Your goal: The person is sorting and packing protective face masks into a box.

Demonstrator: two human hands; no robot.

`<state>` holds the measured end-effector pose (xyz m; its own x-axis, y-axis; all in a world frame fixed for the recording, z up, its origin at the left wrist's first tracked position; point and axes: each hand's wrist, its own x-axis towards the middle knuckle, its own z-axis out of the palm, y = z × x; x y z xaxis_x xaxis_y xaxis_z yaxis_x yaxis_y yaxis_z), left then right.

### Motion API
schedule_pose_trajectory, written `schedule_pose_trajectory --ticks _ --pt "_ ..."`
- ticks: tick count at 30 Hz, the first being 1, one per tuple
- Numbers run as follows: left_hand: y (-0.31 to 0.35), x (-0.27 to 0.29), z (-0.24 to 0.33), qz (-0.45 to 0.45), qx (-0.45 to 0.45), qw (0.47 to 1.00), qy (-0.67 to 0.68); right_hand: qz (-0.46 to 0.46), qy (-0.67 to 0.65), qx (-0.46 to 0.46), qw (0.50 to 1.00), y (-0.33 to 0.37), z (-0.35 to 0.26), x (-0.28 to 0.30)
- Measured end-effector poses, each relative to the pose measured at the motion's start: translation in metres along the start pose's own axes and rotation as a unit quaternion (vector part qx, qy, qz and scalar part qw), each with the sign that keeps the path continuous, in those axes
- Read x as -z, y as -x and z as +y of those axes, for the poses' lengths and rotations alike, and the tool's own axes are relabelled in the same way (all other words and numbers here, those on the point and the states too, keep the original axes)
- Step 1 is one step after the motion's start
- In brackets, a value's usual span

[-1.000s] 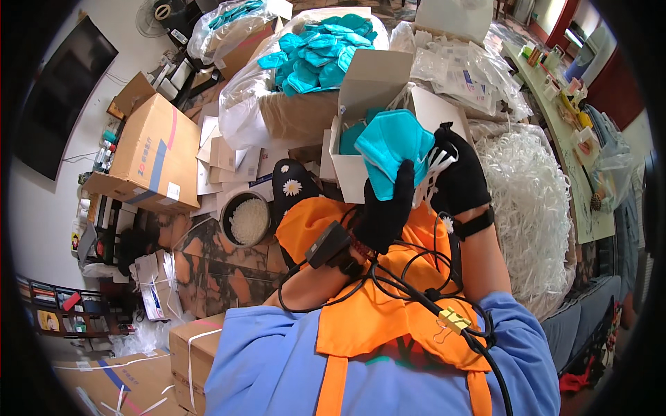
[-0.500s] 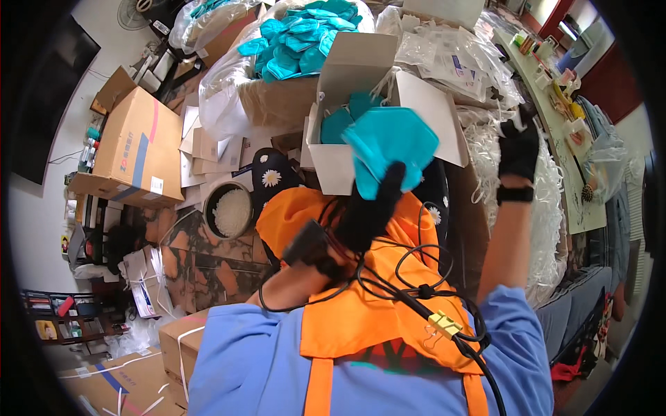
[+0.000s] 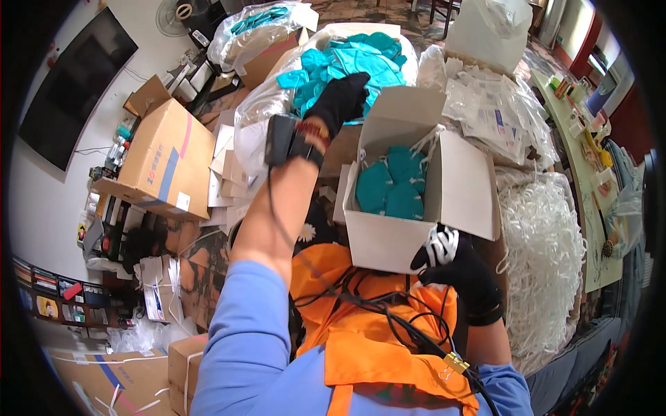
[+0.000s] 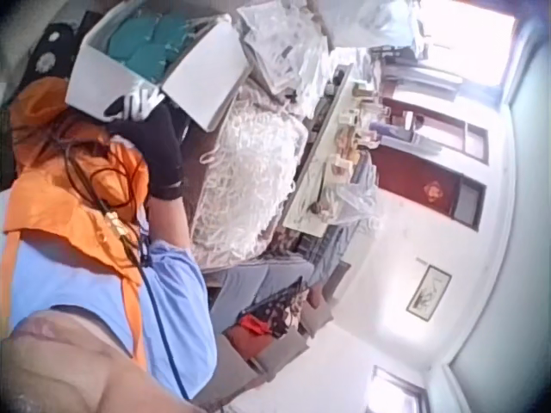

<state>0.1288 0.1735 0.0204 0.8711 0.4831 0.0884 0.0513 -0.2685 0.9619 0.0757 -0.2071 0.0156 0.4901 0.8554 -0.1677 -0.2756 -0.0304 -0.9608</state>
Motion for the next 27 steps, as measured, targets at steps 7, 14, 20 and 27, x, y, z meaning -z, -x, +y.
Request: schedule_pose_trajectory --ticks 7,14,20,27 --pt "-0.079 -0.011 -0.009 0.004 0.116 0.943 0.313 0.05 0.044 -0.049 0.997 -0.026 -0.023 -0.003" --pt "0.051 -0.092 -0.001 -0.318 -0.104 0.871 0.36 0.137 -0.149 -0.002 0.979 -0.061 -0.044 0.007" --pt "0.141 -0.113 0.006 -0.387 0.08 0.877 0.273 0.13 -0.029 0.091 0.987 -0.078 -0.051 0.025" --pt "0.174 -0.116 0.017 -0.35 0.147 0.902 0.207 0.199 0.217 0.185 0.938 -0.08 -0.032 0.038"
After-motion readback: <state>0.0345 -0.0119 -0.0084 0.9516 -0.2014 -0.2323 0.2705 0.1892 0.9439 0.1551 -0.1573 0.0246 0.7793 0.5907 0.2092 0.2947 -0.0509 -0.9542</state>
